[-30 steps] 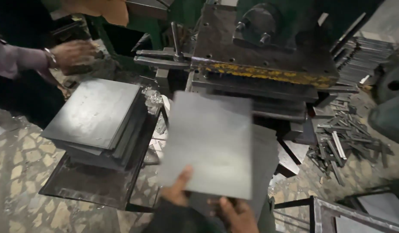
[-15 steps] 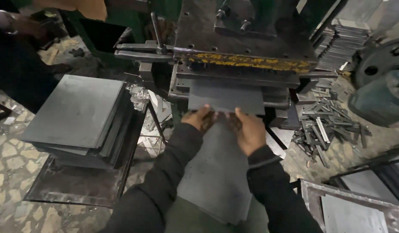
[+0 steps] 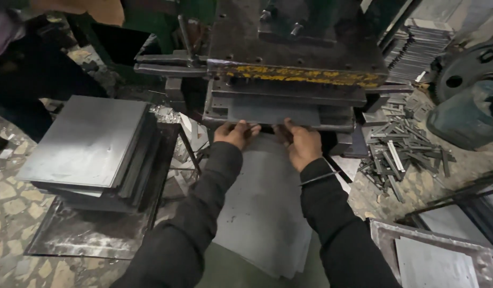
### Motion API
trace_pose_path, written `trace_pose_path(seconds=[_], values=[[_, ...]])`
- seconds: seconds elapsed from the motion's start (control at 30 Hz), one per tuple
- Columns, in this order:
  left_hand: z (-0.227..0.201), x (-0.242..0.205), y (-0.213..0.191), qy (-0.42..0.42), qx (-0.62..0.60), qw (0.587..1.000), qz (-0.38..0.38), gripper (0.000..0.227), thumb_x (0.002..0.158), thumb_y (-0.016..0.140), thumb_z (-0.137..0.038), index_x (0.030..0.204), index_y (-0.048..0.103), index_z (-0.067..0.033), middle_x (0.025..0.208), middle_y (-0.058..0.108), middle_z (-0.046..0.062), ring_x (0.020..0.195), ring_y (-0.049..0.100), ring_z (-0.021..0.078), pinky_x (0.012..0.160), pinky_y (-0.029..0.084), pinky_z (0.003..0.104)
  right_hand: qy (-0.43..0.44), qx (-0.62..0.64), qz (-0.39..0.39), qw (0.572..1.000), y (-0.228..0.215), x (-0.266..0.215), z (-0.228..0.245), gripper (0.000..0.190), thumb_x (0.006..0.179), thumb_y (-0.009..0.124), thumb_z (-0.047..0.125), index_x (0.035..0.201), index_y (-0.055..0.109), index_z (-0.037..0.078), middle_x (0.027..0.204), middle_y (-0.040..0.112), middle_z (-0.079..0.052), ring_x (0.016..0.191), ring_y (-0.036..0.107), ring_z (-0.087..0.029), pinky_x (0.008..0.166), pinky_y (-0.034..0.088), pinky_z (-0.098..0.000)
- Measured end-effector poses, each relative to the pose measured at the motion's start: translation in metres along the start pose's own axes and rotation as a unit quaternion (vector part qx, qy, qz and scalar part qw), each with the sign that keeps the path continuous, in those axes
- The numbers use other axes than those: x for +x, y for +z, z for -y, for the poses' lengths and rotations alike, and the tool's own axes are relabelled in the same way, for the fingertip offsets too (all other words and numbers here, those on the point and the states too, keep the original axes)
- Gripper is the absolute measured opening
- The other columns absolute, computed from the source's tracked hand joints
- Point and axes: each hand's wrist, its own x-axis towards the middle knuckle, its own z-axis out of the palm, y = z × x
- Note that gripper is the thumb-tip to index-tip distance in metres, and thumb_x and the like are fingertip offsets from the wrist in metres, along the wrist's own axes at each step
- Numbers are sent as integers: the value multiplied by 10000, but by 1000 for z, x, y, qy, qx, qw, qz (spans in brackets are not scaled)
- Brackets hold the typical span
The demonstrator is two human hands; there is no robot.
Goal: The person feeds metal sheets into a mechanical press for stamping or cutting processing.
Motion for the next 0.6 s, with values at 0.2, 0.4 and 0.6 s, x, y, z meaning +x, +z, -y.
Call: trace_pose_path(seconds=[0.2,0.4,0.6], values=[[-11,-5,4,-18,-12,998,-57,368,982,622,-75,1227,377,51,1150,678,333,1007,731,380,830,641,419,3,0,21,1000,-8,14,-5,66,978,658,53,1037,653,25,1077,693,-104,996,704,-273,864,580,-414],[4,2,-7,49,-2,999,7,411,1030,662,-105,1145,467,238,1108,696,339,991,743,382,806,646,377,5,5,5,1000,-5,15,-5,62,949,668,53,993,667,9,975,727,-121,912,734,-287,817,609,-407],[-3,5,-3,4,-18,998,-66,430,957,636,-76,1248,417,152,1097,700,298,962,752,376,803,668,402,7,7,8,1000,1,8,-5,68,960,667,50,975,669,-17,991,713,-146,926,725,-296,841,611,-407]])
